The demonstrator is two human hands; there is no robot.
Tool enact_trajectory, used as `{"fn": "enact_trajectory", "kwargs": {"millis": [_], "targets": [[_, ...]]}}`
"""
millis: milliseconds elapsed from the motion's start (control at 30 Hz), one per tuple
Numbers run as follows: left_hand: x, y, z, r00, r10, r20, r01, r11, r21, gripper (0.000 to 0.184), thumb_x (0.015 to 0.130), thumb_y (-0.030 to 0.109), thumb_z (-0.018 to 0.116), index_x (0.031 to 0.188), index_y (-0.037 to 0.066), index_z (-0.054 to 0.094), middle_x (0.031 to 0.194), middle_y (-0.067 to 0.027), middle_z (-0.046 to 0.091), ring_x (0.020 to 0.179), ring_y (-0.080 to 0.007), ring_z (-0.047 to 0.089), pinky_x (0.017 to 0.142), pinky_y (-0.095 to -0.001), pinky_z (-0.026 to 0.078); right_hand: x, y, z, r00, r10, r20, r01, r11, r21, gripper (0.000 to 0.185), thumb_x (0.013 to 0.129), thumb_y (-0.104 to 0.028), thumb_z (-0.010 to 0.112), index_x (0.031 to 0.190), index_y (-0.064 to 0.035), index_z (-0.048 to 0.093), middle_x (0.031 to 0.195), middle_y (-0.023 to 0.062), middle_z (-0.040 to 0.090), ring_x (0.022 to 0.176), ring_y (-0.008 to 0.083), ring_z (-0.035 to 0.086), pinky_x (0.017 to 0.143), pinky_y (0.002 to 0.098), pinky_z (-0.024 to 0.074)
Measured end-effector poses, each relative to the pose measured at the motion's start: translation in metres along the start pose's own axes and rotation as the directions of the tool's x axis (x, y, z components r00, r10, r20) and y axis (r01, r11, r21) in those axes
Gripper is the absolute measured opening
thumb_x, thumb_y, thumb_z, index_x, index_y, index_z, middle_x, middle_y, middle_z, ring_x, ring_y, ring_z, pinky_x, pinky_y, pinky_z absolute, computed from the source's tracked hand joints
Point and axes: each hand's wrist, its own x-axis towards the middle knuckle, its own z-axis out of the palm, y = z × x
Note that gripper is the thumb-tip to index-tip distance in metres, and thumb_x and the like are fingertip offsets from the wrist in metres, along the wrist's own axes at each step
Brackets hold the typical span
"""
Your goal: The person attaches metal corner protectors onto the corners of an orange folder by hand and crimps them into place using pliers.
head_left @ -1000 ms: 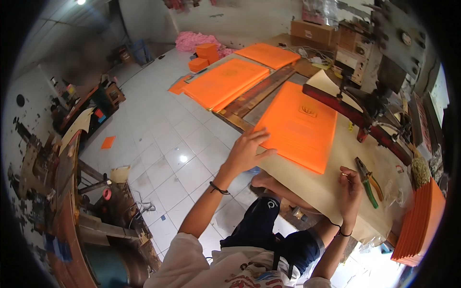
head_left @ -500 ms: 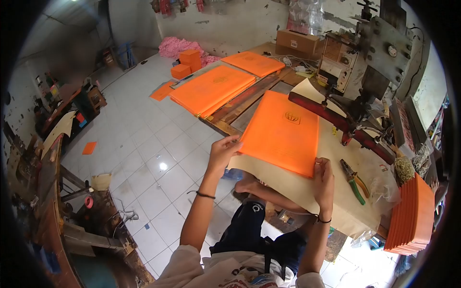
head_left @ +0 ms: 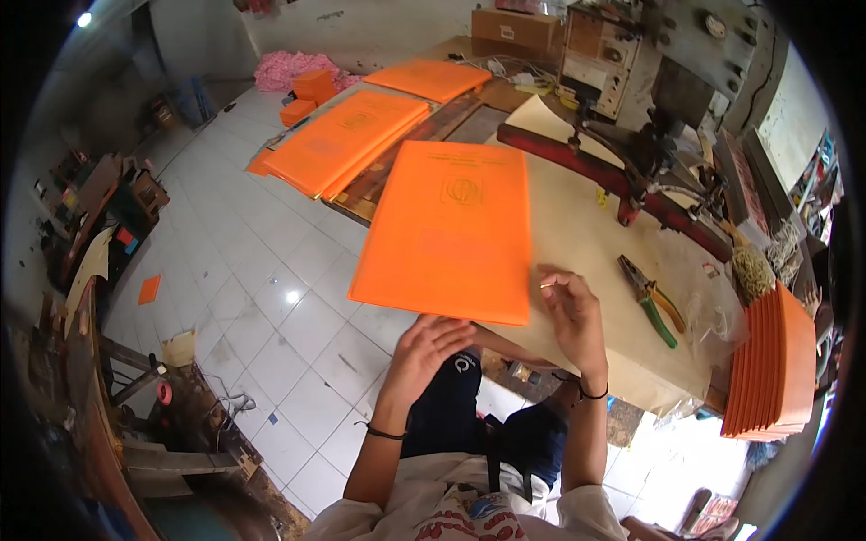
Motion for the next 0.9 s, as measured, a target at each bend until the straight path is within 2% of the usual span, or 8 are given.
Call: {"fn": "enact_trajectory", "kwargs": {"millis": [233,333,400,467,567,667,800,900], "targets": [[0.028,0.004,0.044,0.945,-0.327,0.025,0.305,0.903,0.303,0.042,0.108,0.029,0.046,0.119,-0.008,0.061,0.099,-0.0183,0.073,0.101,-0.0256,0.071,0.092,-0.0377,0.056,-0.015,-0.014,-0.03,0.994,0.103,-0.039,-0.102,0.994,0.025,0.018,0.083,0.004,0.073,0.098,-0.0054,0.072,0.105,0.0109,0.07,0.092,0.026,0.067,0.077,0.0327,0.0546],[0.023,0.035,0.071,0.892,-0.408,0.194,0.142,0.662,0.736,0.029,0.102,0.02,0.058,0.117,-0.004,0.065,0.094,-0.0134,0.075,0.096,-0.0203,0.072,0.087,-0.0338,0.056,-0.017,-0.008,-0.03,0.996,0.083,-0.039,-0.085,0.995,-0.059,0.018,0.08,0.003,0.076,0.096,-0.0057,0.074,0.102,0.0092,0.071,0.091,0.0248,0.066,0.076,0.0333,0.0553],[0.028,0.051,0.083,0.917,-0.26,0.303,-0.147,0.485,0.862,0.033,0.09,0.014,0.072,0.121,0.005,0.067,0.091,-0.0101,0.074,0.093,-0.0209,0.072,0.087,-0.0326,0.055,-0.016,-0.01,-0.03,0.997,0.065,-0.029,-0.067,0.994,-0.082,0.019,0.079,0.003,0.077,0.095,-0.0059,0.074,0.101,0.0086,0.071,0.091,0.0245,0.066,0.074,0.0335,0.0556],[0.042,0.062,0.084,0.893,-0.133,0.43,-0.376,0.304,0.875,0.043,0.086,0.02,0.077,0.126,0.01,0.066,0.106,-0.0122,0.073,0.106,-0.0253,0.068,0.096,-0.0358,0.052,-0.015,-0.013,-0.03,0.999,0.051,-0.017,-0.053,0.993,-0.105,0.02,0.077,0.003,0.078,0.095,-0.0059,0.075,0.101,0.0083,0.072,0.09,0.0244,0.066,0.073,0.0338,0.0558],[0.09,0.076,0.099,0.763,-0.258,0.592,-0.633,-0.119,0.765,0.054,0.08,0.033,0.081,0.129,0.018,0.065,0.139,-0.0143,0.055,0.131,-0.0332,0.049,0.111,-0.0474,0.039,-0.015,-0.013,-0.032,0.999,0.043,-0.004,-0.044,0.989,-0.138,0.021,0.075,0.003,0.08,0.093,-0.0056,0.075,0.099,0.0079,0.073,0.089,0.0244,0.066,0.071,0.0343,0.0559],[0.117,0.06,0.085,0.732,-0.356,0.581,-0.677,-0.284,0.679,0.062,0.075,0.044,0.082,0.13,0.022,0.064,0.154,-0.0123,0.035,0.143,-0.0368,0.029,0.116,-0.0568,0.025,-0.016,-0.011,-0.035,0.999,0.052,-0.007,-0.053,0.991,-0.126,0.021,0.073,0.001,0.081,0.092,-0.0048,0.075,0.096,0.007,0.074,0.087,0.0244,0.066,0.071,0.0347,0.0556],[0.136,0.062,0.086,0.633,-0.467,0.618,-0.752,-0.181,0.634,0.061,0.073,0.05,0.08,0.122,0.015,0.068,0.142,-0.0157,0.046,0.14,-0.0391,0.034,0.113,-0.0604,0.027,-0.018,-0.011,-0.038,0.999,0.042,-0.011,-0.043,0.991,-0.124,0.023,0.071,-0.002,0.083,0.092,-0.0043,0.073,0.095,0.0063,0.074,0.086,0.0248,0.066,0.073,0.035,0.055],[0.142,0.065,0.093,0.596,-0.469,0.652,-0.785,-0.167,0.597,0.053,0.073,0.048,0.081,0.11,0.012,0.07,0.136,-0.0112,0.052,0.138,-0.0352,0.037,0.11,-0.0506,0.033,-0.018,-0.011,-0.039,0.999,0.053,0.003,-0.052,0.99,-0.132,0.025,0.071,-0.004,0.084,0.093,-0.0047,0.072,0.094,0.0063,0.073,0.086,0.0251,0.066,0.075,0.0351,0.0547]]}}
